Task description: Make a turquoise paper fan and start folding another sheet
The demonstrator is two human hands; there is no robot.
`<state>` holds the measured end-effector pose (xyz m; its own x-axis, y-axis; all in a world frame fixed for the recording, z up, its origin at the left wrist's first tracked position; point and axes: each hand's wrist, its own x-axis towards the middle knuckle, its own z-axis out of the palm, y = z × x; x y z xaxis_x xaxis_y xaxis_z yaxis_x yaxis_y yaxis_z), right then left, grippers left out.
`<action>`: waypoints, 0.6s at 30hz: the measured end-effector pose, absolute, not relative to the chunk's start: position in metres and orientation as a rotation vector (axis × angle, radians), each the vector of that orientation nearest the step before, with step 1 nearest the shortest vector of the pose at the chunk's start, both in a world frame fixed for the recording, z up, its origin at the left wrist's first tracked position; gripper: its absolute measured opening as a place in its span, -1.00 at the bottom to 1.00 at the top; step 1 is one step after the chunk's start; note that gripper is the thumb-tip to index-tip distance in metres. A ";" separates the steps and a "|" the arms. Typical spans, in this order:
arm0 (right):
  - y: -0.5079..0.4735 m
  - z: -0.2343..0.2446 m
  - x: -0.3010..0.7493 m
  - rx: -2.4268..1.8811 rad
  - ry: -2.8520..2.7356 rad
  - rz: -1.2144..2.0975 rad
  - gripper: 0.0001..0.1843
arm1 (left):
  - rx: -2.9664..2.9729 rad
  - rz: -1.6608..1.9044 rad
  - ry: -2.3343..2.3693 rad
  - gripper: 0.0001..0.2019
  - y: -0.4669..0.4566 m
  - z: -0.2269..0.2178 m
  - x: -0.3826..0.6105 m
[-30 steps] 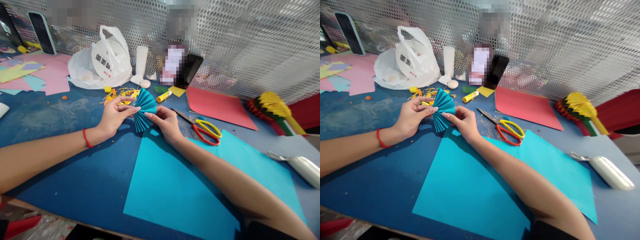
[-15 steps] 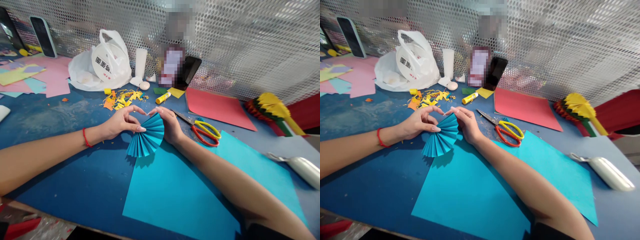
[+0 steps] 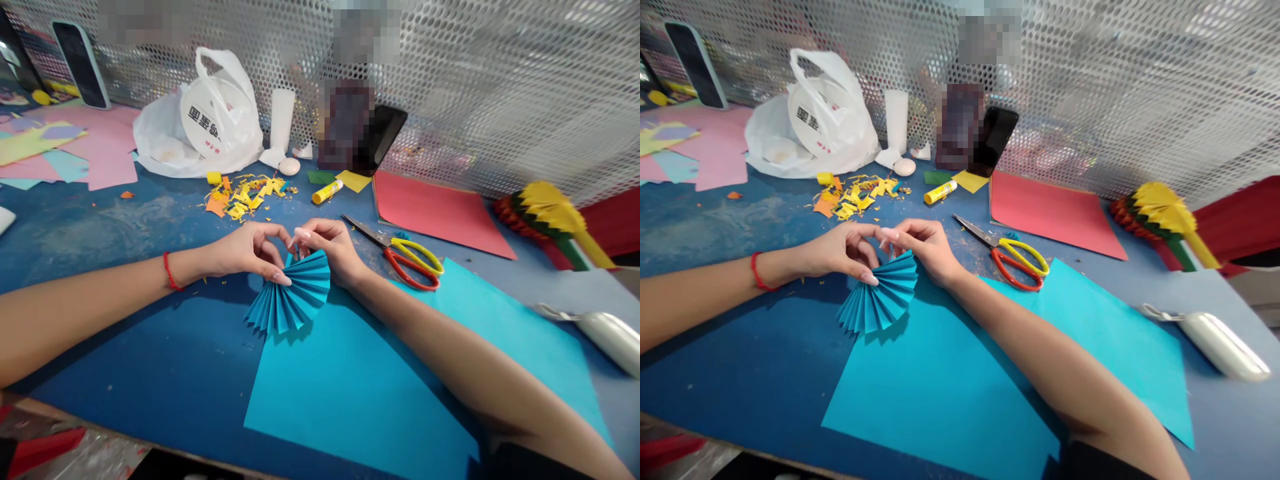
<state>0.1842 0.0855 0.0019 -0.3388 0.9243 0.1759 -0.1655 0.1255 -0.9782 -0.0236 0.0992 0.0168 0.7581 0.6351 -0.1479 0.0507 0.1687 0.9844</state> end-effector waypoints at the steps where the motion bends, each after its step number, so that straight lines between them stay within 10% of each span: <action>1: 0.086 0.002 0.184 -0.798 -1.418 1.409 -0.45 | 1.346 0.460 0.634 -0.57 0.099 0.017 -0.023; 18: 0.088 -0.011 0.181 -0.818 -1.330 1.483 -0.36 | 0.897 1.223 0.857 -0.41 0.110 0.006 -0.018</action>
<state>0.1809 0.0883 -0.0114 -0.3266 0.9386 0.1107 -0.2114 0.0416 -0.9765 -0.0183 0.1101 0.0056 0.1399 0.9883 -0.0614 -0.3952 0.1126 0.9117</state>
